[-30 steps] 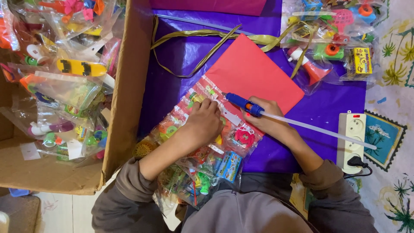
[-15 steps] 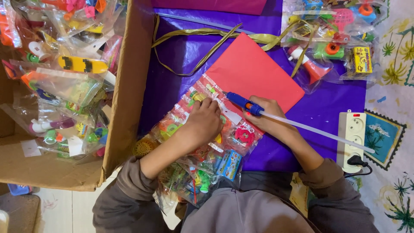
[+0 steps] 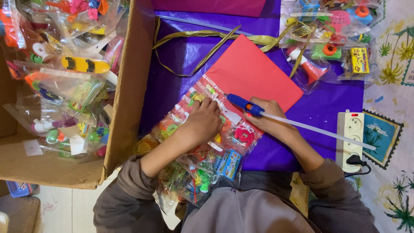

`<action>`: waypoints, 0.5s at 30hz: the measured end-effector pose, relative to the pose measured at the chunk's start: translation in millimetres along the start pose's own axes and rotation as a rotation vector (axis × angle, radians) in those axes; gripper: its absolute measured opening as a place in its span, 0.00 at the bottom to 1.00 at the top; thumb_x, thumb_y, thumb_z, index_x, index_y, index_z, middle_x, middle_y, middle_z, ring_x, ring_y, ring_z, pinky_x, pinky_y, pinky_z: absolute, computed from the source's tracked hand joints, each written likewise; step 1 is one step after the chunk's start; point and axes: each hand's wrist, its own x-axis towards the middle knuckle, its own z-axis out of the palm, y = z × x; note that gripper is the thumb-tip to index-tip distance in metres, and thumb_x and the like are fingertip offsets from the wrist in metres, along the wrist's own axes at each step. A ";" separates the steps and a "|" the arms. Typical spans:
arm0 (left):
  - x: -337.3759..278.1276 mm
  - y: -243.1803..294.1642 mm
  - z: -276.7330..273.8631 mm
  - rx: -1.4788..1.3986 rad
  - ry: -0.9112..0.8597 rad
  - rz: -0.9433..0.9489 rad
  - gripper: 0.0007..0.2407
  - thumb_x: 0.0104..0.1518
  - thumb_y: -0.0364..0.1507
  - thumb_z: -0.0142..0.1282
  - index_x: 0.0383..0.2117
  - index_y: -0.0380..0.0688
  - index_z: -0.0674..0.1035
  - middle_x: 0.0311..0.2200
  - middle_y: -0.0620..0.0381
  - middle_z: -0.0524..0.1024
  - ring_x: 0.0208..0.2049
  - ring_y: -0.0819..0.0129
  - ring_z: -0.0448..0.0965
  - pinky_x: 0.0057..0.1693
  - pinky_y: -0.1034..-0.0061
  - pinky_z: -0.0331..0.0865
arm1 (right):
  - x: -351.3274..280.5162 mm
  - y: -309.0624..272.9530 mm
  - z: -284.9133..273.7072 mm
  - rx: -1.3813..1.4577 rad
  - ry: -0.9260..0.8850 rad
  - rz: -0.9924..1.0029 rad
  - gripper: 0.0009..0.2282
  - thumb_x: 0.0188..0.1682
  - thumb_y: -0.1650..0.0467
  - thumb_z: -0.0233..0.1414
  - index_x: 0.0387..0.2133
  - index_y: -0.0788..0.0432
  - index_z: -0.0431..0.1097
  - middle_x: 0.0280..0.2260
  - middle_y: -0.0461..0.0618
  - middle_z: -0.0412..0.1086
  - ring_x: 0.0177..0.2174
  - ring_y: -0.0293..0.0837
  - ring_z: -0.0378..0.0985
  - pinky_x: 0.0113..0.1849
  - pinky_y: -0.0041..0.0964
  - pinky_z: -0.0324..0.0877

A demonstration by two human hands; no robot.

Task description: Selecting small packaged toys from a box and using a hot glue gun to attach them to a red cardstock display sheet.

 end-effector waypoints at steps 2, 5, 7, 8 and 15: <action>0.2 -0.6 0.5 0.000 -0.009 0.006 0.20 0.62 0.38 0.44 0.50 0.36 0.78 0.49 0.48 0.72 0.55 0.53 0.63 0.54 0.57 0.54 | 0.4 2.9 0.9 0.005 -0.001 0.010 0.11 0.41 0.63 0.65 0.29 0.53 0.71 0.22 0.56 0.72 0.25 0.55 0.78 0.29 0.44 0.70; 0.5 -2.0 1.8 -0.008 -0.011 0.015 0.19 0.62 0.38 0.43 0.50 0.36 0.79 0.49 0.47 0.72 0.55 0.52 0.63 0.54 0.57 0.54 | 1.8 5.4 2.0 -0.012 0.006 0.029 0.12 0.41 0.62 0.65 0.29 0.52 0.71 0.21 0.56 0.72 0.24 0.55 0.78 0.29 0.44 0.70; 0.0 -2.3 2.9 0.010 0.010 0.021 0.20 0.61 0.39 0.44 0.49 0.37 0.79 0.48 0.48 0.72 0.54 0.53 0.63 0.54 0.57 0.54 | 1.0 5.0 2.3 -0.029 0.010 0.035 0.12 0.40 0.62 0.65 0.29 0.53 0.70 0.21 0.57 0.71 0.23 0.56 0.77 0.28 0.44 0.69; 0.8 -2.6 4.9 0.011 0.010 0.022 0.20 0.61 0.39 0.44 0.49 0.37 0.79 0.48 0.48 0.72 0.54 0.53 0.63 0.54 0.57 0.54 | 0.9 5.0 2.7 -0.029 0.011 0.035 0.12 0.40 0.62 0.65 0.29 0.53 0.70 0.21 0.57 0.71 0.23 0.56 0.77 0.28 0.44 0.69; 0.7 -3.8 6.0 0.008 0.031 0.020 0.19 0.61 0.39 0.45 0.49 0.37 0.79 0.47 0.48 0.73 0.54 0.54 0.63 0.54 0.58 0.55 | -0.3 2.0 4.7 -0.083 0.022 0.052 0.12 0.40 0.61 0.64 0.27 0.52 0.70 0.20 0.57 0.72 0.24 0.58 0.78 0.28 0.46 0.70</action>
